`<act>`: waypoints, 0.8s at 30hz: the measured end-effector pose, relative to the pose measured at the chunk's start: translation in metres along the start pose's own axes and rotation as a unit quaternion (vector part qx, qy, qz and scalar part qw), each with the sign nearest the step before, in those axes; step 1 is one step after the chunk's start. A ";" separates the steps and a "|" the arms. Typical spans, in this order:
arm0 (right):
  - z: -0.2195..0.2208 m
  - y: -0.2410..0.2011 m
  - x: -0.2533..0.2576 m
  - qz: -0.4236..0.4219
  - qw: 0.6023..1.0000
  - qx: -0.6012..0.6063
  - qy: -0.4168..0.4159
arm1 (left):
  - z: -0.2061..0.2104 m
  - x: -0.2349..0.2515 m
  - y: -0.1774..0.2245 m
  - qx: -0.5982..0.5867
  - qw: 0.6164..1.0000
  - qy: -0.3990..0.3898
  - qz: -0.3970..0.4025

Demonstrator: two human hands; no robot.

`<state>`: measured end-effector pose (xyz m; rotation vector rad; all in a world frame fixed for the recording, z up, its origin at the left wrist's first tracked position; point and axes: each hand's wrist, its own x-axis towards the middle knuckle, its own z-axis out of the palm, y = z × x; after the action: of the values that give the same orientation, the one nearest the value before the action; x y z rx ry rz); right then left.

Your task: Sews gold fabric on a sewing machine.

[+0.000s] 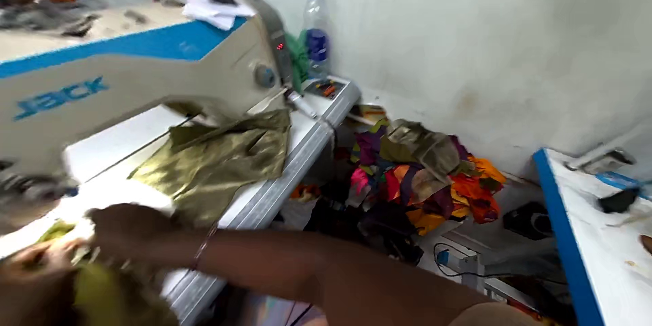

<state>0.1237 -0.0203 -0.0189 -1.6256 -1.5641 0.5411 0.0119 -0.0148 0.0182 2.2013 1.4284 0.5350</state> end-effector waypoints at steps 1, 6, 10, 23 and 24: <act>-0.014 -0.005 0.003 0.038 0.998 0.010 -0.057 | 0.004 0.009 -0.014 -0.012 1.000 0.011 -0.009; -0.027 0.001 0.006 0.108 0.987 0.101 -0.056 | 0.015 0.019 -0.032 -0.015 0.997 0.069 0.010; -0.076 -0.009 -0.003 0.067 0.976 0.110 -0.178 | 0.010 0.023 -0.029 -0.085 0.995 0.041 -0.042; -0.052 -0.006 0.000 0.055 0.990 0.087 -0.101 | 0.006 0.012 -0.040 -0.158 0.986 0.030 -0.037; -0.045 -0.003 0.003 0.032 0.993 0.073 -0.087 | 0.007 0.013 -0.040 -0.162 0.986 0.029 -0.040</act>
<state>0.1567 -0.0290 0.0105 -1.5561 -1.5612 0.8311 -0.0093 0.0101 -0.0096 1.8785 1.3444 0.7519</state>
